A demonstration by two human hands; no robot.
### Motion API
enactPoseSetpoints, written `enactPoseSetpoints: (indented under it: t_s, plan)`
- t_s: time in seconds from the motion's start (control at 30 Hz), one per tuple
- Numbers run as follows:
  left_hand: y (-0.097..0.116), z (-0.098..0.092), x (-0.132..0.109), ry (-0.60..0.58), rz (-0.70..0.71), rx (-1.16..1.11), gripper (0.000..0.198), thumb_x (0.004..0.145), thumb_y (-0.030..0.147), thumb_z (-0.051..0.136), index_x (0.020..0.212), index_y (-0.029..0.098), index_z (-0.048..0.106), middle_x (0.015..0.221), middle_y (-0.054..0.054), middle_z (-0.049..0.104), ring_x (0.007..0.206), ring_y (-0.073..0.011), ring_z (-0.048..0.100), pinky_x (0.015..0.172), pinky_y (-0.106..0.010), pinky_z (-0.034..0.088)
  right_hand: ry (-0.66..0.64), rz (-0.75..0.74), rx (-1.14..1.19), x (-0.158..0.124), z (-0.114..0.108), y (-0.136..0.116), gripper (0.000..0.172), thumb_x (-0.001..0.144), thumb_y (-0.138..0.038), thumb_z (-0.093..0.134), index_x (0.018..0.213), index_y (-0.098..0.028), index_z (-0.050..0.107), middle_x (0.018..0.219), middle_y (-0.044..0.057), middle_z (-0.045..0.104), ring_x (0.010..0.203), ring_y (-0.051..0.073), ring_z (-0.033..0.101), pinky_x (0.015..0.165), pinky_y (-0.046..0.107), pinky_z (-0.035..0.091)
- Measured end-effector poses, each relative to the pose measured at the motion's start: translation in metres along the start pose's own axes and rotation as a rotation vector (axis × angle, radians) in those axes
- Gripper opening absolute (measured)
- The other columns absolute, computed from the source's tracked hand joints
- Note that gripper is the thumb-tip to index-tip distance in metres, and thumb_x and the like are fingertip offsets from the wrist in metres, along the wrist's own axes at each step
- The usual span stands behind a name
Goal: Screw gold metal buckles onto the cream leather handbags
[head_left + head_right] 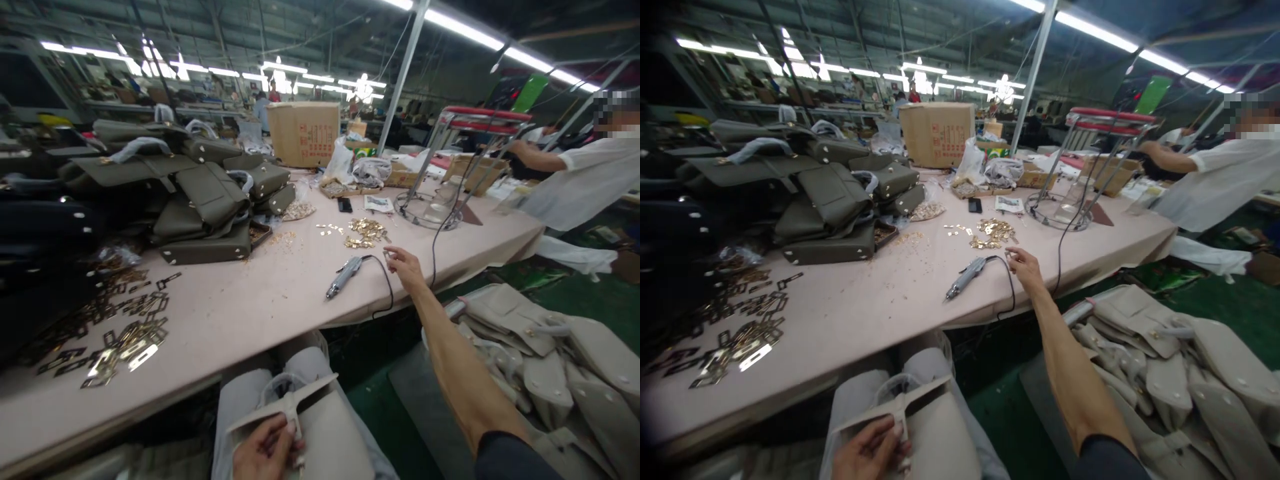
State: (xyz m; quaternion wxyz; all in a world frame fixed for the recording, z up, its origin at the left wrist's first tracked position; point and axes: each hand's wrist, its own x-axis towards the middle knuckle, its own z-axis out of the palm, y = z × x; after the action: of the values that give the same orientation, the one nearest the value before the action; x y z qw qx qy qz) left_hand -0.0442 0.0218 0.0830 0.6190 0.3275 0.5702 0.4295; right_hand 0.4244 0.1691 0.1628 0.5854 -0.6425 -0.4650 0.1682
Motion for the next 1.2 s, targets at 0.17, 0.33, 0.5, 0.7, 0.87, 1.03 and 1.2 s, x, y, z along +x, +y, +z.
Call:
enactPoseSetpoints:
  t_s: [0.17, 0.33, 0.5, 0.7, 0.87, 1.03, 1.2]
  plan:
    - [0.018, 0.006, -0.011, -0.073, 0.053, 0.033, 0.046, 0.066, 0.046, 0.09, 0.085, 0.008, 0.073, 0.069, -0.01, 0.077, 0.056, -0.0239, 0.075, 0.053, -0.028, 0.06, -0.166, 0.054, 0.35, -0.117, 0.06, -0.047, 0.038, 0.078, -0.033, 0.081, 0.112, -0.022, 0.07, 0.078, 0.0, 0.059, 0.06, 0.012, 0.055, 0.053, 0.026, 0.044]
    - [0.007, 0.003, -0.007, -0.075, 0.018, -0.034, 0.042, 0.069, 0.039, 0.089, 0.088, 0.007, 0.071, 0.069, -0.01, 0.077, 0.056, -0.022, 0.075, 0.052, -0.025, 0.058, -0.409, 0.208, 0.429, -0.228, 0.117, -0.077, 0.031, 0.077, -0.032, 0.086, 0.103, -0.02, 0.076, 0.077, 0.003, 0.066, 0.056, 0.013, 0.058, 0.049, 0.027, 0.048]
    - [0.013, 0.0, -0.012, -0.119, 0.003, -0.027, 0.042, 0.07, 0.039, 0.089, 0.09, 0.007, 0.073, 0.072, -0.011, 0.078, 0.059, -0.022, 0.075, 0.054, -0.027, 0.059, -0.54, 0.376, 0.467, -0.28, 0.149, -0.08, 0.033, 0.076, -0.039, 0.087, 0.1, -0.02, 0.078, 0.077, 0.004, 0.07, 0.055, 0.015, 0.061, 0.049, 0.029, 0.053]
    - [0.017, -0.003, -0.014, -0.135, -0.015, -0.02, 0.044, 0.072, 0.039, 0.087, 0.095, 0.003, 0.076, 0.075, -0.014, 0.079, 0.06, -0.0225, 0.076, 0.056, -0.029, 0.059, -0.632, 0.443, 0.426, -0.285, 0.154, -0.081, 0.034, 0.075, -0.043, 0.087, 0.097, -0.02, 0.08, 0.073, 0.005, 0.071, 0.058, 0.017, 0.064, 0.054, 0.029, 0.055]
    - [0.017, -0.003, -0.015, -0.142, -0.045, -0.036, 0.046, 0.072, 0.038, 0.088, 0.097, 0.002, 0.077, 0.074, -0.014, 0.078, 0.06, -0.022, 0.076, 0.056, -0.027, 0.058, -0.683, 0.451, 0.378, -0.283, 0.154, -0.085, 0.033, 0.077, -0.046, 0.085, 0.095, -0.018, 0.081, 0.069, 0.006, 0.071, 0.058, 0.017, 0.065, 0.057, 0.029, 0.056]
    - [0.019, -0.004, -0.014, -0.176, -0.045, -0.045, 0.044, 0.074, 0.038, 0.087, 0.098, 0.003, 0.077, 0.076, -0.014, 0.079, 0.06, -0.0212, 0.075, 0.056, -0.027, 0.058, -0.735, 0.451, 0.344, -0.284, 0.155, -0.086, 0.035, 0.078, -0.048, 0.083, 0.095, -0.018, 0.08, 0.068, 0.005, 0.071, 0.059, 0.018, 0.065, 0.058, 0.03, 0.056]
    - [0.017, -0.003, -0.014, -0.144, -0.048, -0.052, 0.038, 0.074, 0.032, 0.086, 0.094, 0.002, 0.076, 0.071, -0.014, 0.078, 0.058, -0.0209, 0.075, 0.054, -0.025, 0.057, -0.683, 0.467, 0.403, -0.287, 0.155, -0.084, 0.033, 0.082, -0.046, 0.081, 0.099, -0.018, 0.075, 0.072, 0.004, 0.07, 0.063, 0.017, 0.068, 0.061, 0.029, 0.058]
